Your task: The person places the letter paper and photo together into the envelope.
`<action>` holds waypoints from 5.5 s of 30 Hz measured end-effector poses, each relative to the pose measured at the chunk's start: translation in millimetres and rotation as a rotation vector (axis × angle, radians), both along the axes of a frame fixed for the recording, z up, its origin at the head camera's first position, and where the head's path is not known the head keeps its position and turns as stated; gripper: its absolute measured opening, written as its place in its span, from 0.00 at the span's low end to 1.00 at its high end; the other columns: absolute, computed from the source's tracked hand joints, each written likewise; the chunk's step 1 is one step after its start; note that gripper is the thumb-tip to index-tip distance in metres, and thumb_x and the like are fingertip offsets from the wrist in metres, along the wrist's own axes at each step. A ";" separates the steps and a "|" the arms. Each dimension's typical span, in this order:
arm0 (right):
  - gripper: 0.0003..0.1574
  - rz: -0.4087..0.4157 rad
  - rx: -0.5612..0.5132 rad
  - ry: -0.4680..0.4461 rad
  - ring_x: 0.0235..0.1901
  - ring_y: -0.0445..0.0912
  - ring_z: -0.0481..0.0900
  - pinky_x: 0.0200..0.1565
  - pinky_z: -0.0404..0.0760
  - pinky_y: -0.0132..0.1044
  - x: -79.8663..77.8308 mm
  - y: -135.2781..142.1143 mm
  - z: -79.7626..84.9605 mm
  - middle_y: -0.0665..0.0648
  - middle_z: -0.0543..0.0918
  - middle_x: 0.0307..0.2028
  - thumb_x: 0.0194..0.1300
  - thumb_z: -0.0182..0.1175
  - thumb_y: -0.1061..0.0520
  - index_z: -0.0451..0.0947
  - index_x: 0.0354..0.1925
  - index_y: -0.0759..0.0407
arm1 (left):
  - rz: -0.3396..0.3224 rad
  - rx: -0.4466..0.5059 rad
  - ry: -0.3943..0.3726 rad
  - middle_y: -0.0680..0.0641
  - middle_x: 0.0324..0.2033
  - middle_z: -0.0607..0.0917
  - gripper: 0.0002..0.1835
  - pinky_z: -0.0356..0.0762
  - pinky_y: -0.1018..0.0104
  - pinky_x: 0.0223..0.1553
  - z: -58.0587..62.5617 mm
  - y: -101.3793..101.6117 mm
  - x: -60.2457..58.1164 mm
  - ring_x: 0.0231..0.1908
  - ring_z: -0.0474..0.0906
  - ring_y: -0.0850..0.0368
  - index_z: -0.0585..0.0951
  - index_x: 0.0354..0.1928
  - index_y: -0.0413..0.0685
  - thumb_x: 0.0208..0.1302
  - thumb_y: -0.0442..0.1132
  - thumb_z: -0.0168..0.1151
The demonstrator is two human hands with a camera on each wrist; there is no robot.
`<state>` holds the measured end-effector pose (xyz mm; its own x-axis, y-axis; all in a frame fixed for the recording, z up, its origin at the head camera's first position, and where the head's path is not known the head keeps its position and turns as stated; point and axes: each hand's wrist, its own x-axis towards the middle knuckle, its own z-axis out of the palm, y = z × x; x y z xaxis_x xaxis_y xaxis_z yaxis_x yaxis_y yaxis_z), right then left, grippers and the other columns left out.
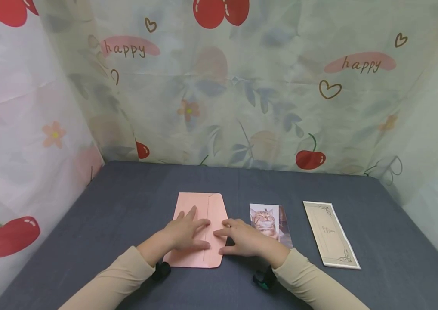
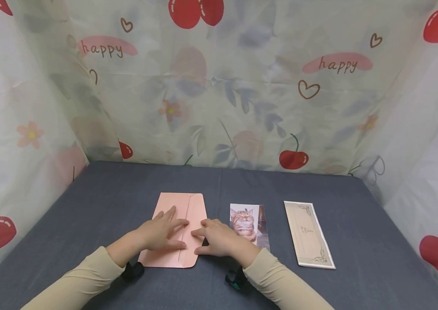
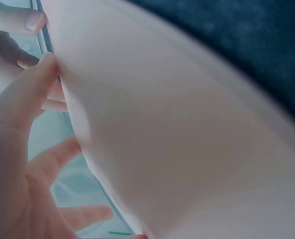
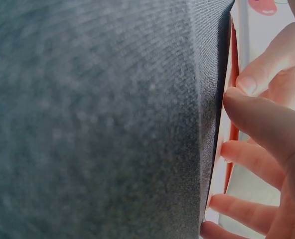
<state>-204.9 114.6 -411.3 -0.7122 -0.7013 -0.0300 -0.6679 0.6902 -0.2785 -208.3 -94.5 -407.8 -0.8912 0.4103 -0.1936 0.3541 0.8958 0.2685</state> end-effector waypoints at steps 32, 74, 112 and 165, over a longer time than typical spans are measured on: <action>0.29 -0.018 -0.001 -0.040 0.57 0.60 0.72 0.58 0.72 0.53 -2.5 1.1 1.0 0.66 0.73 0.58 0.57 0.64 0.45 0.76 0.56 0.52 | -0.120 0.244 0.024 0.45 0.53 0.75 0.30 0.73 0.49 0.50 3.0 -17.5 -14.7 0.49 0.74 0.47 0.69 0.54 0.54 0.52 0.57 0.66; 0.23 -0.132 -0.432 -0.132 0.45 0.52 0.82 0.47 0.81 0.44 -7.6 39.8 -0.1 0.60 0.82 0.49 0.61 0.61 0.52 0.76 0.52 0.61 | -0.083 0.207 0.046 0.46 0.53 0.75 0.31 0.73 0.48 0.49 -2.9 -13.5 -15.6 0.48 0.74 0.46 0.70 0.52 0.58 0.47 0.60 0.68; 0.20 -0.518 -0.564 -0.171 0.37 0.50 0.84 0.31 0.78 0.27 -8.8 122.4 -1.2 0.66 0.84 0.39 0.61 0.60 0.58 0.75 0.49 0.70 | -0.041 0.206 0.004 0.38 0.67 0.65 0.31 0.69 0.40 0.56 -2.6 -13.3 -14.6 0.62 0.66 0.34 0.70 0.52 0.61 0.48 0.61 0.68; 0.17 -0.892 -0.467 -0.356 0.17 0.38 0.74 0.21 0.78 0.29 -15.6 136.6 -14.8 0.54 0.77 0.22 0.51 0.68 0.61 0.73 0.35 0.71 | -0.048 0.189 0.006 0.39 0.67 0.65 0.31 0.58 0.41 0.66 -1.7 -13.3 -13.1 0.64 0.66 0.38 0.71 0.52 0.60 0.48 0.60 0.68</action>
<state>-220.6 251.2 -426.1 -0.9770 0.0735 -0.2004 0.1979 0.6639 -0.7212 -221.3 -107.8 -409.6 -0.8709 0.4805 -0.1036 0.3971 0.8121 0.4276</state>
